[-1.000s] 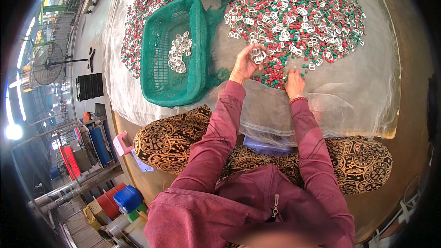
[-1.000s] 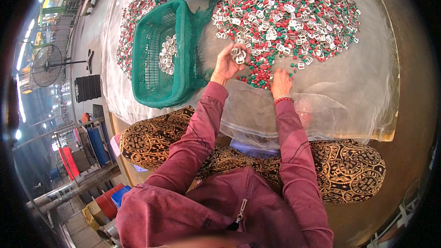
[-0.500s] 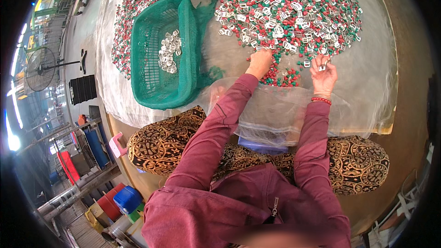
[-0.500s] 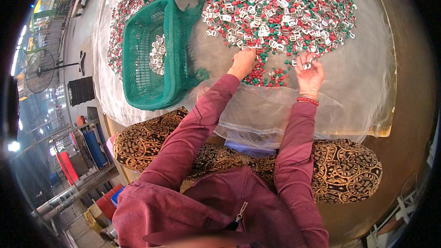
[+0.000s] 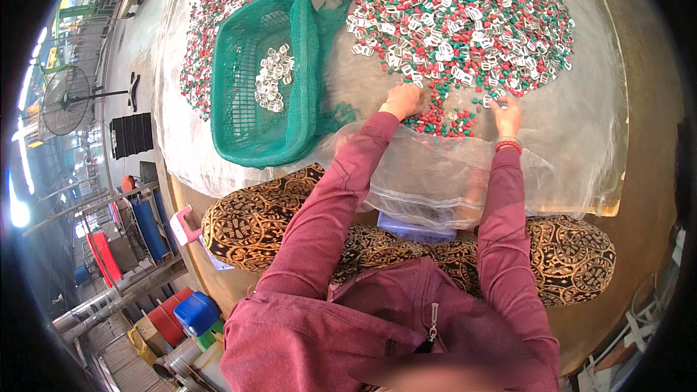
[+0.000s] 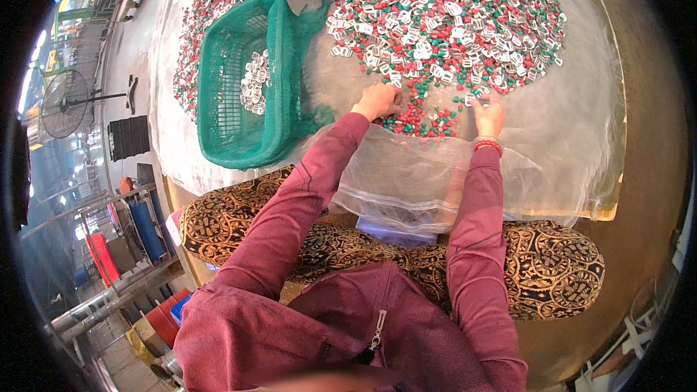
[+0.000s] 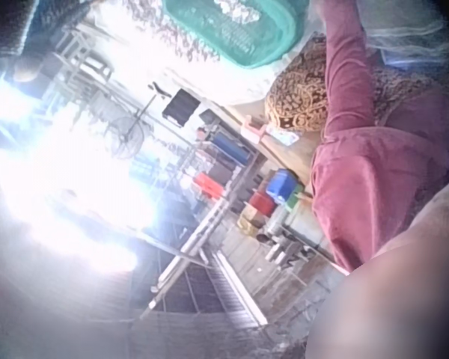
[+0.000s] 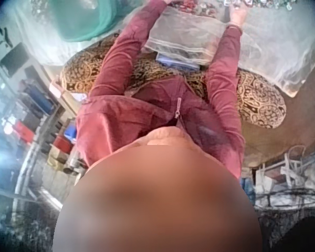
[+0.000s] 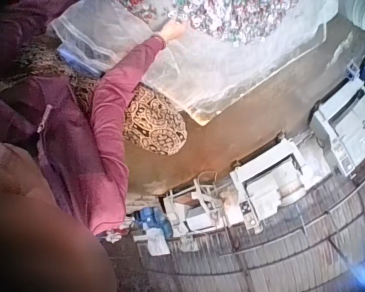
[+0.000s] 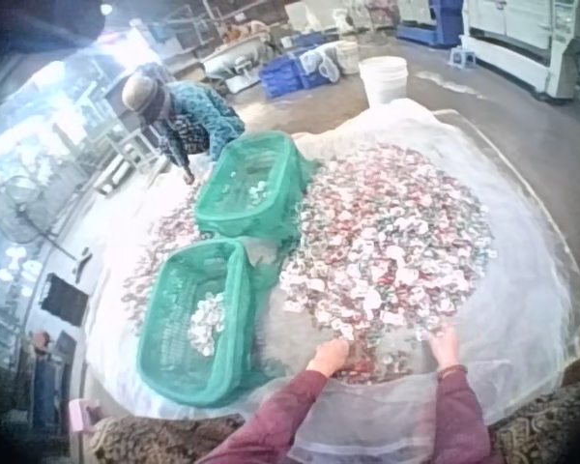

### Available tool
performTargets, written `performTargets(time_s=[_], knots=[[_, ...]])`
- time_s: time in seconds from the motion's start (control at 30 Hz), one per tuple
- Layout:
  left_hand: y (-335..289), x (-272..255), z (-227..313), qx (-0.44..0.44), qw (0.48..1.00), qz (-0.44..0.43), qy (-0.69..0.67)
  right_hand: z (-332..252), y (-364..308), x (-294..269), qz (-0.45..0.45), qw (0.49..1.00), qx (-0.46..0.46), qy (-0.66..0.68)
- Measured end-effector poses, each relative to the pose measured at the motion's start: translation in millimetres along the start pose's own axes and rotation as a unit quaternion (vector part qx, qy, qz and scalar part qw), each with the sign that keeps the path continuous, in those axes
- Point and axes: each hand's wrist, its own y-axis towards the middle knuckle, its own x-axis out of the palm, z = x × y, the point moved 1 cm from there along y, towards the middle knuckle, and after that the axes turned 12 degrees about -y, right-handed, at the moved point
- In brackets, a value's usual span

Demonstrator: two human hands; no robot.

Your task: The person sits on a low stool and sorts small red, green, and white plastic components from a large pile on the floor. They pick up the items by hand and place them into a green basket. Other workers are visible nearby performing similar tasks.

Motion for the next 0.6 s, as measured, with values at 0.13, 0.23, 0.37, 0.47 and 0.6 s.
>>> performTargets(time_s=[0.13,0.23,0.37,0.47,0.6], knots=[[-23,-37,-3,-0.021,0.973,0.086,-0.215,-35,-28,16,0.096,0.98,-0.077,-0.153],[-28,-47,-10,-0.057,0.919,0.08,-0.383,-33,-23,17,0.05,0.984,-0.093,-0.147],[-39,-51,-9,-0.094,0.744,0.018,-0.662,-32,-28,22,0.092,0.985,-0.07,-0.13],[-42,-52,-17,-0.068,0.447,0.003,-0.892,-27,-34,15,0.122,0.985,-0.047,-0.113],[-30,-48,-4,-0.034,0.454,0.022,-0.89,-1,-27,16,0.065,0.981,-0.062,-0.172]])
